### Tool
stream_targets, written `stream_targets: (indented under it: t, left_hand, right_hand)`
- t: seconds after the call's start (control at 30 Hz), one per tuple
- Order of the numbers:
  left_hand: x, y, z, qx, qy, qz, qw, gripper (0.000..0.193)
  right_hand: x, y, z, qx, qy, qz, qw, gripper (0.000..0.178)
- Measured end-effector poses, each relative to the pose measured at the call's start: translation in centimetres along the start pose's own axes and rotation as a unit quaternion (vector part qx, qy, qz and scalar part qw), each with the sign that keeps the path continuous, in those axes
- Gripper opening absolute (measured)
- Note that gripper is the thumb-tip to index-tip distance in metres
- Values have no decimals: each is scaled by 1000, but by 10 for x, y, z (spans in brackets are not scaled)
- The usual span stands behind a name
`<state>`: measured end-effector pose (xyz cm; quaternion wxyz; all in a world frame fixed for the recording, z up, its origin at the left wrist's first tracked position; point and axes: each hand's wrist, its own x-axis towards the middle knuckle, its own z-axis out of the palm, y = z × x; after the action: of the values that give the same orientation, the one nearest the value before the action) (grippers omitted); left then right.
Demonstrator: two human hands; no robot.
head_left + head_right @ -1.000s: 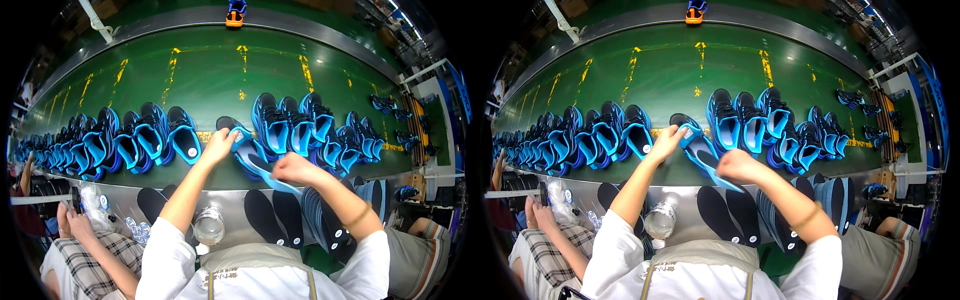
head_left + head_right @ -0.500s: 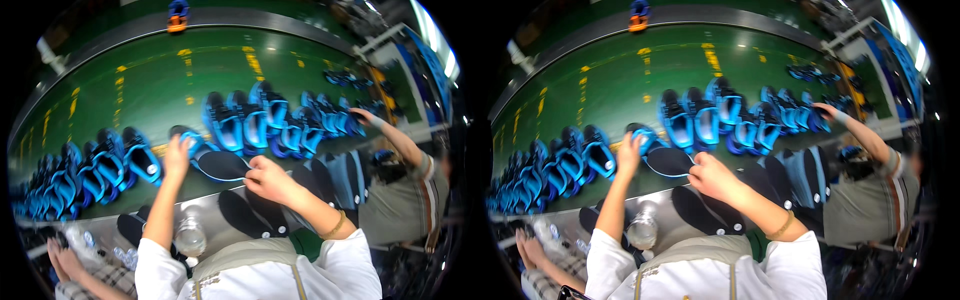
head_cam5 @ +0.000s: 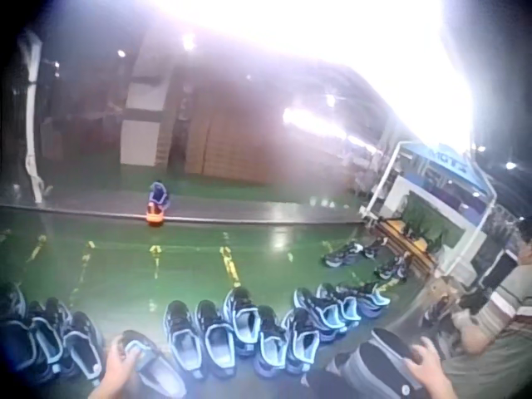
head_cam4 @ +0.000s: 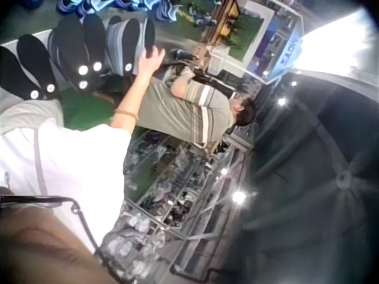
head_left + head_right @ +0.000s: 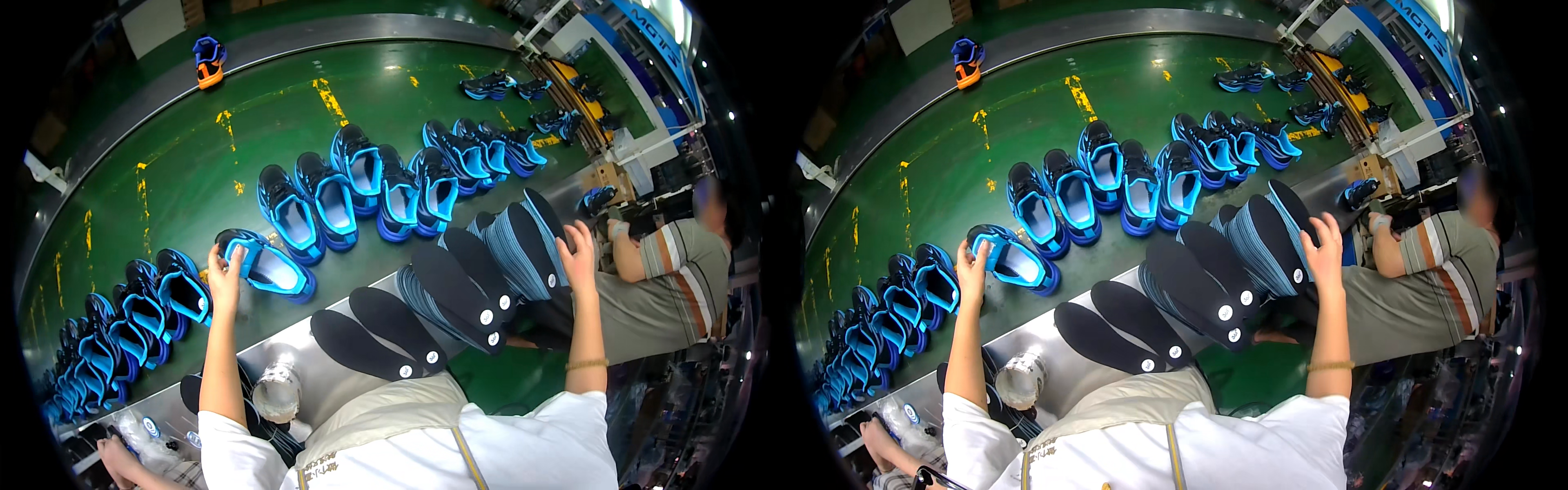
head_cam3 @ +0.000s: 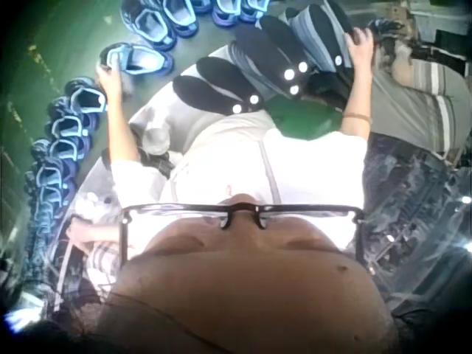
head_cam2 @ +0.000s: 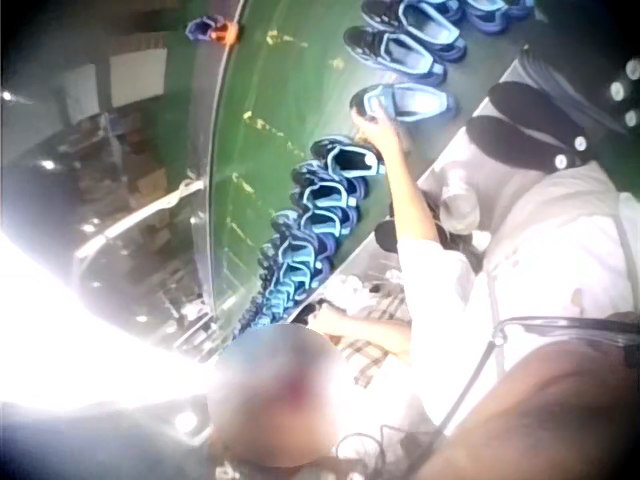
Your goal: The person picks up insoles from a stack and places them inside blue and black athletic shoes on a conveyor belt, smoothing them into place by hand.
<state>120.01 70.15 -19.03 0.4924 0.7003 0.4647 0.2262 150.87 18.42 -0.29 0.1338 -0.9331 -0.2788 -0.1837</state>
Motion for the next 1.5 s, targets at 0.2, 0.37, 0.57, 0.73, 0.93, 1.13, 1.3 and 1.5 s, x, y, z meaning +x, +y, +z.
stream_targets:
  t: [0.2, 0.37, 0.57, 0.73, 0.93, 1.13, 1.3, 1.5]
  left_hand:
    - [-3, 3, -2, 10, 41, 30, 999, 54]
    - [-9, 8, 5, 7, 40, 37, 998, 45]
    - [-8, 6, -1, 42, 41, 14, 998, 60]
    - [-15, 13, 1, 34, 44, 51, 997, 53]
    - [-24, 32, 0, 6, 52, 78, 996, 40]
    - [-23, 41, -10, 5, 7, 35, 999, 36]
    - [-15, 39, -16, 21, -18, 58, 998, 37]
    - [-7, 31, -22, -25, -65, 22, 997, 36]
  right_hand:
    - [-51, -118, 21, 86, -178, -94, 976, 28]
    - [-51, -103, 32, 91, -303, 76, 946, 34]
    - [-65, -84, 36, 55, -178, -11, 983, 40]
    - [-33, -110, -6, 126, -164, 26, 978, 13]
    - [51, -258, 13, 358, -461, -96, 806, 10]
    - [46, -400, 120, 216, -628, -210, 718, 20]
    - [14, -439, 172, 113, -493, -339, 793, 15]
    - [-17, -421, 199, 68, -355, -523, 772, 14]
